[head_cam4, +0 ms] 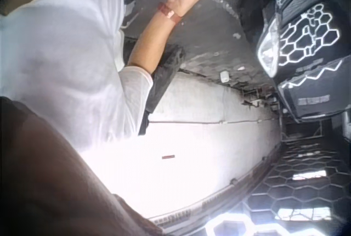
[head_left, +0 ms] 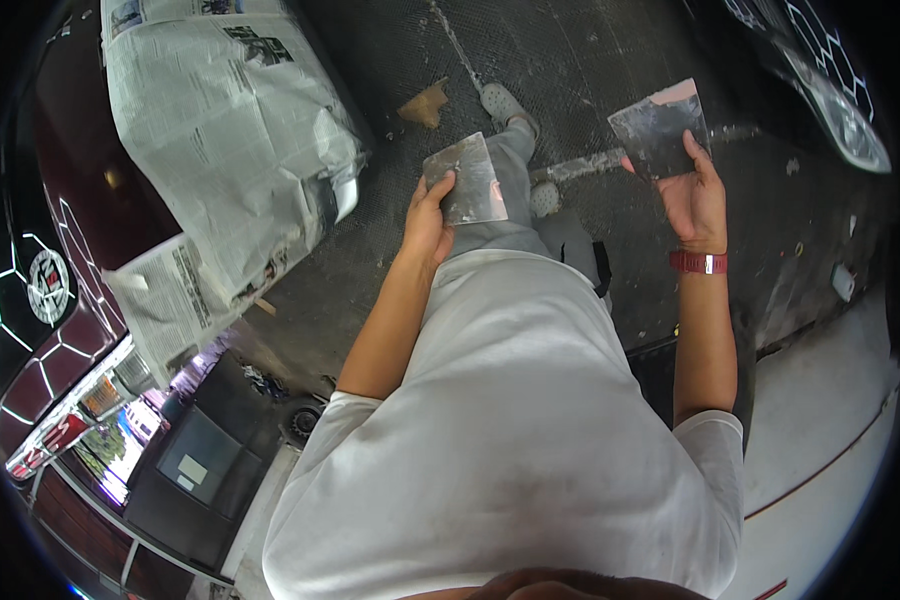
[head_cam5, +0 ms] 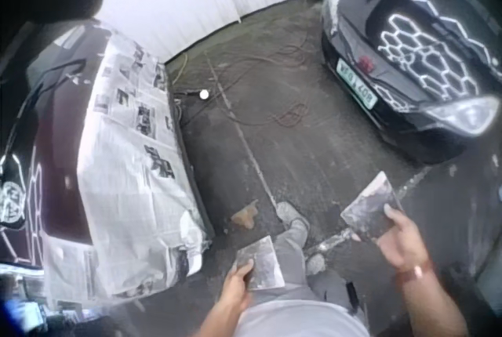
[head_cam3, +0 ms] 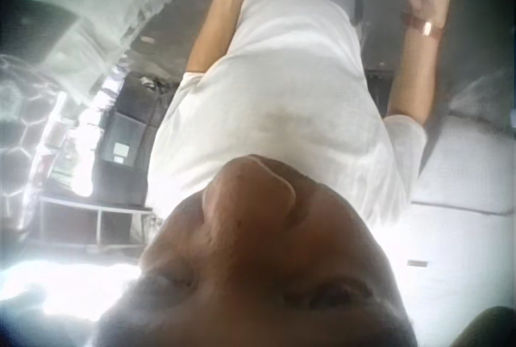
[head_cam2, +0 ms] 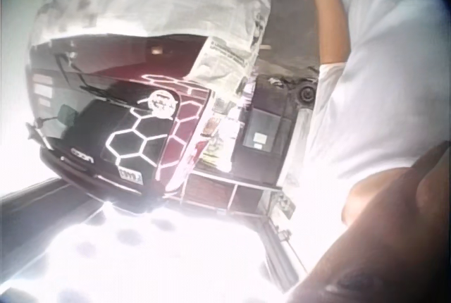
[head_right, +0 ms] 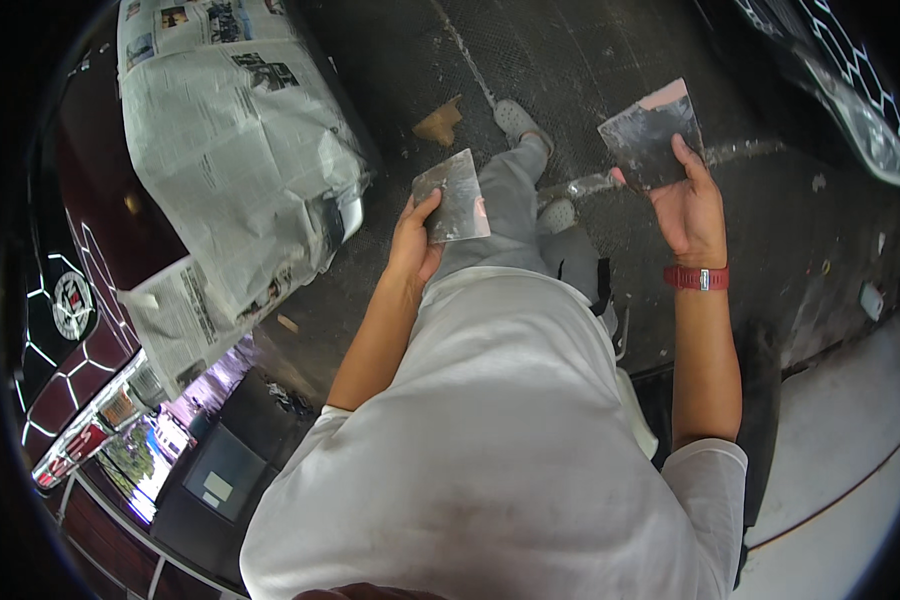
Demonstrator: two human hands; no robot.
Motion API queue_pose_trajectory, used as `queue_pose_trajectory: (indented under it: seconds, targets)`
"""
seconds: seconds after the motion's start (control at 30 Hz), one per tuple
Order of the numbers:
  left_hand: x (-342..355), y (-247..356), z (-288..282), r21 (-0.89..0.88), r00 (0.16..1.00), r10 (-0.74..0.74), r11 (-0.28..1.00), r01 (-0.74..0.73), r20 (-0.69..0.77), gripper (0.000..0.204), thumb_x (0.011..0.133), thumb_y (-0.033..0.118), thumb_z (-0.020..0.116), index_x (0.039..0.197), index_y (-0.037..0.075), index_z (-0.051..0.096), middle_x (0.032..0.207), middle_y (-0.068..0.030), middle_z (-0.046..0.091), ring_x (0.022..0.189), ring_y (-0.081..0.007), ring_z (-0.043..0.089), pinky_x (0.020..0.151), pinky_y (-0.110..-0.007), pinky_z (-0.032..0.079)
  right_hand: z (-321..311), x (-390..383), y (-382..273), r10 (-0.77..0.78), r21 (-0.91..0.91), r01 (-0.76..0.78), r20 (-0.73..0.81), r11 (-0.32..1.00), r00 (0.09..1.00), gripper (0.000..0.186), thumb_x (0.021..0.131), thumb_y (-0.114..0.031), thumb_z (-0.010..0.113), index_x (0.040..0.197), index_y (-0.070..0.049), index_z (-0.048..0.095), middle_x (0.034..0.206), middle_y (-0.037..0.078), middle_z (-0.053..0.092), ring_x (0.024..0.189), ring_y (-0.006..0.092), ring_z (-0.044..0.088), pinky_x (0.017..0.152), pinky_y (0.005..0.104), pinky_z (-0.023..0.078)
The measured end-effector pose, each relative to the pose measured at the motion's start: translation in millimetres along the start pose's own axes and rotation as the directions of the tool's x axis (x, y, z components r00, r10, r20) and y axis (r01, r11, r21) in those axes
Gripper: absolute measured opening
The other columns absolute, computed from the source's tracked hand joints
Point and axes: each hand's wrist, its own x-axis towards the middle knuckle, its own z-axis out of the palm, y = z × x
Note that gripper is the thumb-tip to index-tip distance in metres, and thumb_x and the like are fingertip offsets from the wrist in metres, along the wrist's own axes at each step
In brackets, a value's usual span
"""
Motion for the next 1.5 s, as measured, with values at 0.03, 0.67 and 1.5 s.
queue_pose_trajectory:
  seconds: [0.03,0.67,1.5]
  targets:
    - [17.7,8.7,5.0,-0.036,1.000,0.012,0.999,-0.012,-0.008,0.045,0.105,0.015,0.062,0.146,0.003,0.049,0.135,-0.0116,0.062,0.121,-0.0225,0.064,0.106,-0.039,0.054,15.3,24.6,-8.2,0.012,0.007,-0.013,0.020,1.000,1.000,0.044,0.107,-0.023,0.059,0.144,-0.001,0.053,0.142,0.015,0.061,0.132,0.0347,0.061,0.105,0.0654,0.053]
    - [293.6,246.2,118.3,-0.149,0.933,0.051,0.983,-0.111,-0.356,0.042,0.104,0.016,0.063,0.143,0.003,0.053,0.130,-0.0103,0.064,0.115,-0.0209,0.066,0.103,-0.037,0.055,149.9,367.8,-46.2,0.375,0.133,-0.366,-0.045,0.921,0.926,0.055,0.110,-0.034,0.053,0.153,-0.001,0.045,0.155,0.019,0.050,0.144,0.0407,0.049,0.110,0.0742,0.043]
    - [671.7,185.4,-3.6,-0.312,0.635,0.242,0.709,-0.632,-0.734,0.049,0.105,0.018,0.065,0.149,0.004,0.048,0.138,-0.0114,0.062,0.127,-0.0213,0.061,0.110,-0.035,0.049,234.0,839.5,175.2,0.670,-0.872,0.293,0.489,0.392,0.558,0.049,0.099,-0.024,0.061,0.142,-0.001,0.059,0.142,0.012,0.061,0.134,0.0230,0.055,0.117,0.0359,0.037]
